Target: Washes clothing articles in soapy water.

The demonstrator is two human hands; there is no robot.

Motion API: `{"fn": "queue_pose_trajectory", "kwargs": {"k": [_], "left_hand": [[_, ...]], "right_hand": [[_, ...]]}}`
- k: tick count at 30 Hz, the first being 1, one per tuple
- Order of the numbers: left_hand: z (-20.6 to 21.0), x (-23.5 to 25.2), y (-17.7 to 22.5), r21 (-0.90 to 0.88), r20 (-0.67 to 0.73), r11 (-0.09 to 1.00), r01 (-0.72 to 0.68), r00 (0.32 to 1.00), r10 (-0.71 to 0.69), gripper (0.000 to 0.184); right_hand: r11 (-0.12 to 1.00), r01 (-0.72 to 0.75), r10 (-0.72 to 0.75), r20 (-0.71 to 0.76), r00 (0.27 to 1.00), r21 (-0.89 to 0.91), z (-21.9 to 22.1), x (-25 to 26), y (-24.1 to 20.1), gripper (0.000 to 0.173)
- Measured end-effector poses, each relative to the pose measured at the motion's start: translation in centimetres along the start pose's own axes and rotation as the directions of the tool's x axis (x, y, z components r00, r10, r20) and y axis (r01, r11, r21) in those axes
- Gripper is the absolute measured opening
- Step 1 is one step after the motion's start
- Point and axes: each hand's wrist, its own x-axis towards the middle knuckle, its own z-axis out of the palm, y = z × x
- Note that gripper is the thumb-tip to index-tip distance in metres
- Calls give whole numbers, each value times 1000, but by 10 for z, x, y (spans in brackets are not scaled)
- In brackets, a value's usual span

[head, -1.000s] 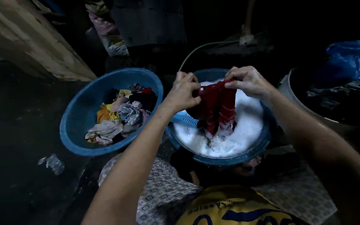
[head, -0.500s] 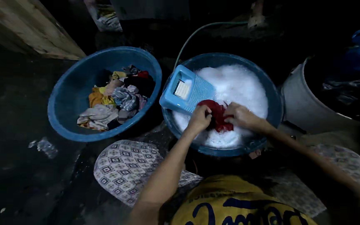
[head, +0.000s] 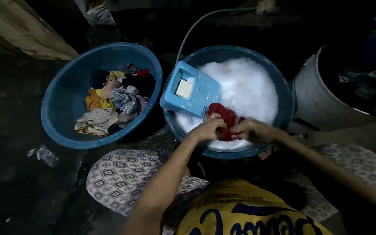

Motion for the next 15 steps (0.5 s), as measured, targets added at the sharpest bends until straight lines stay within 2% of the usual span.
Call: {"fn": "queue_pose_trajectory", "kwargs": {"k": [3,5,7,10,13,15], "left_hand": [[-18,-10,23,-93,-105,995,-20,994,11,22],[-31,-19,33,-200,-237,972,-120,969,71,24],[-38,-25,33,-344,-407,887,-309,900,155,21],[-52,-32,42,-451,-583,721,-525,786,207,33],[-65,-35,47,-439,-696,690,-576,703,145,57],[-61,-32,43,-372,-792,784,-497,610,11,63]], "right_hand": [[988,137,-144,-111,983,-68,-44,0,-30,18],[961,263,-274,-184,944,-81,-66,4,-44,15],[906,417,-422,-247,872,-73,-85,14,-56,14],[831,547,-550,-299,780,-103,-112,31,-78,10],[787,578,-612,-397,684,-217,-132,46,-94,8],[813,511,-575,-517,634,-278,-138,59,-101,9]]}}
